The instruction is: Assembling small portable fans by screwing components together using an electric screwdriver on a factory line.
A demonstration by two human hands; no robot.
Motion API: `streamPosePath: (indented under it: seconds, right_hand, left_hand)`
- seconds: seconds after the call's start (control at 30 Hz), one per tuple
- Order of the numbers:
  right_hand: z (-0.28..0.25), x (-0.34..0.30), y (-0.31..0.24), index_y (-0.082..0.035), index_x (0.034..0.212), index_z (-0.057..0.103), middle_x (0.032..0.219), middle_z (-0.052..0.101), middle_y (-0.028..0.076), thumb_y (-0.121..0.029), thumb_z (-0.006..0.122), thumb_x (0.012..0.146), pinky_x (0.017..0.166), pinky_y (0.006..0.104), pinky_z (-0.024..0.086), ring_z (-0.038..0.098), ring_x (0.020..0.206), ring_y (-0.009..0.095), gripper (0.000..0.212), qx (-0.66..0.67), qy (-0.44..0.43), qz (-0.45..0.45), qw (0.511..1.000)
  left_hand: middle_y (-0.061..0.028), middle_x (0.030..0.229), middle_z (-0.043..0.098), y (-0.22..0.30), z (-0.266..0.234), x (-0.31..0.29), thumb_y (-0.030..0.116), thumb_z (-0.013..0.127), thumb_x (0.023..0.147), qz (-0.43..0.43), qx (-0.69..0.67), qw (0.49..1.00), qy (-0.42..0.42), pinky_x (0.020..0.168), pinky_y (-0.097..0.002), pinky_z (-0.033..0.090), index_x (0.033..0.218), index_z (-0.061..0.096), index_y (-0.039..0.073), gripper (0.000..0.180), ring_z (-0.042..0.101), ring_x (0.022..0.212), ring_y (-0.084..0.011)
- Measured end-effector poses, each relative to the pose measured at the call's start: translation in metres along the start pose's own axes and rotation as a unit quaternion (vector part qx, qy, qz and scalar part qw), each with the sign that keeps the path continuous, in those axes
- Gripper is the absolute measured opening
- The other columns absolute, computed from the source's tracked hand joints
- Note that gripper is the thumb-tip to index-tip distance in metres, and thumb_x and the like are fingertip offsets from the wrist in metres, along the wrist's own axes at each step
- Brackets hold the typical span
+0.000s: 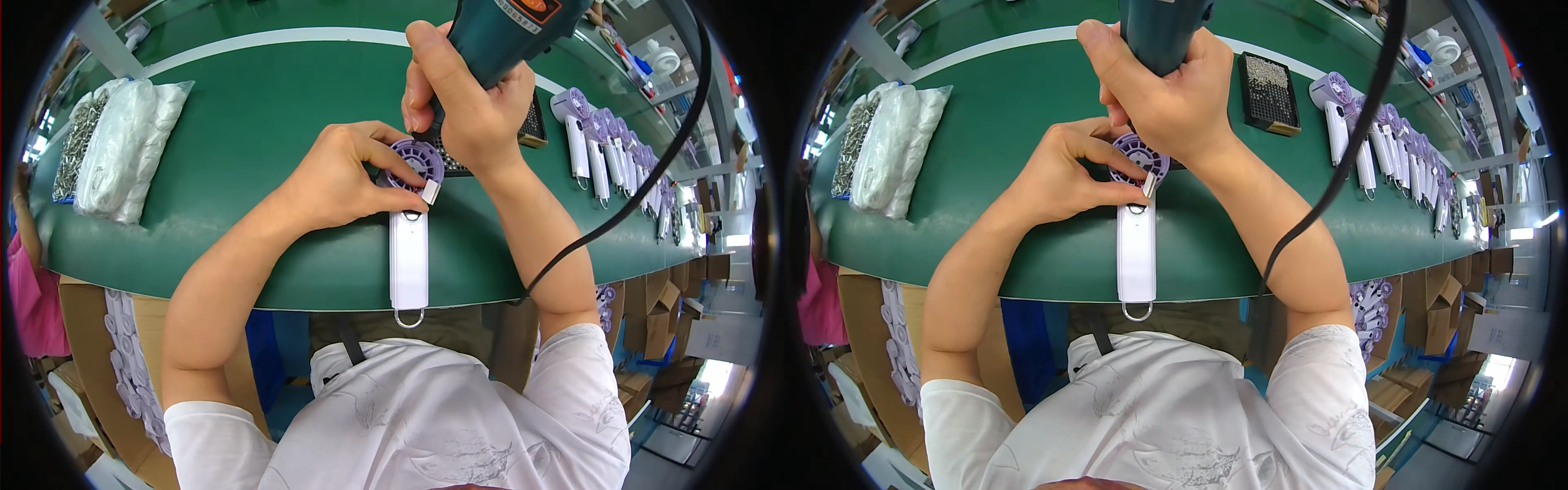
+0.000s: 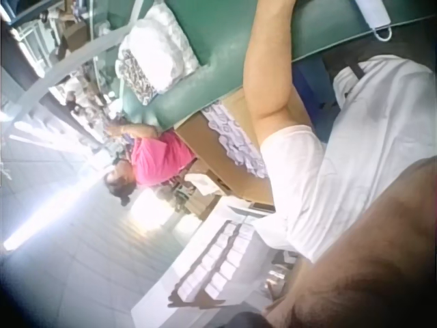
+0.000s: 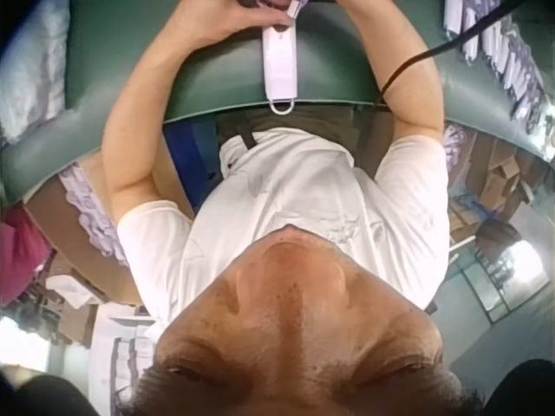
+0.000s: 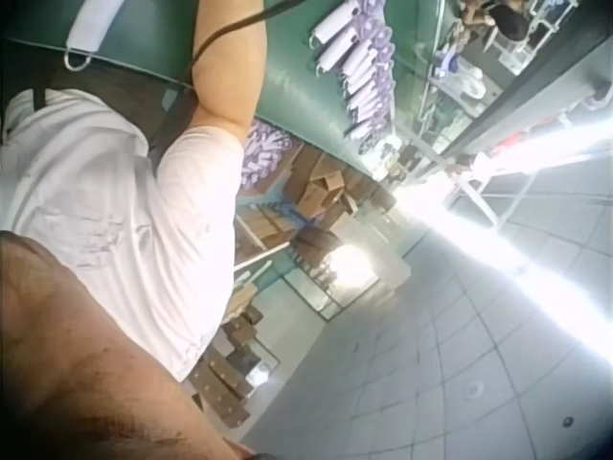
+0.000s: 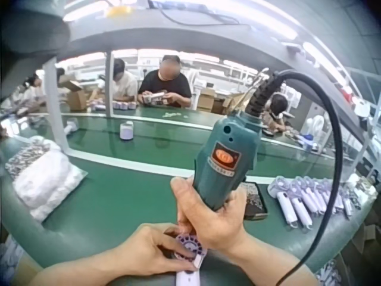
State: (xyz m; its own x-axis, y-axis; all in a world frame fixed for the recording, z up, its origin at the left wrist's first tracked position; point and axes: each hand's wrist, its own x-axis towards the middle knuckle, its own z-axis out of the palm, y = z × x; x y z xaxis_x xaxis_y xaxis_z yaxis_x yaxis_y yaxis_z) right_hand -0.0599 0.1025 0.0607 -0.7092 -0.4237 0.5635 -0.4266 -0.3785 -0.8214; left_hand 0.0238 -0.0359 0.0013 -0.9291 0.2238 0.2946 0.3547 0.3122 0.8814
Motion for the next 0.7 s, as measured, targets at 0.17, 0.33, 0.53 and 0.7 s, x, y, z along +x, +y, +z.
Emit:
streamPosePath:
  seconds: [0.17,0.33,0.53,0.7]
  right_hand:
    - [-0.004,-0.004,-0.002,-0.001,0.083,0.061,0.059,0.058,0.005,-0.011,0.067,0.096,0.042,0.0271,0.044,0.054,0.044,0.013,0.018,-0.011,-0.014,0.010,1.000]
    - [-0.001,-0.001,-0.011,0.000,0.091,0.064,0.062,0.061,0.004,-0.015,0.068,0.096,0.043,0.0264,0.044,0.057,0.047,0.012,0.016,-0.023,-0.038,0.036,0.998]
    - [-0.067,-0.007,-0.041,-0.002,0.107,0.061,0.063,0.052,0.005,-0.024,0.042,0.105,0.043,0.0351,0.044,0.045,0.041,0.018,0.029,0.132,-0.029,-0.097,0.986]
    - [-0.089,-0.029,-0.028,0.005,0.094,0.059,0.057,0.054,0.008,-0.015,0.062,0.099,0.040,0.0332,0.045,0.049,0.039,0.016,0.021,0.102,0.163,-0.047,0.980]
  left_hand:
    - [-0.0139,0.106,0.071,0.002,0.000,0.000,0.018,0.091,0.067,0.001,0.005,1.000,-0.002,0.082,-0.0337,0.054,0.093,0.081,0.007,0.030,0.068,0.091,-0.0254]
    - [-0.0138,0.105,0.071,-0.001,0.000,-0.003,0.016,0.091,0.067,0.005,0.043,0.999,0.004,0.083,-0.0330,0.053,0.093,0.081,0.007,0.030,0.068,0.093,-0.0252]
    - [-0.0109,0.105,0.070,0.010,0.000,0.000,0.013,0.091,0.067,-0.011,0.023,1.000,-0.006,0.081,-0.0328,0.053,0.095,0.079,0.005,0.031,0.066,0.094,-0.0236]
    - [-0.0101,0.112,0.067,0.012,0.000,-0.001,0.007,0.090,0.067,-0.041,0.025,0.999,-0.024,0.091,-0.0319,0.049,0.087,0.075,0.004,0.025,0.063,0.103,-0.0211]
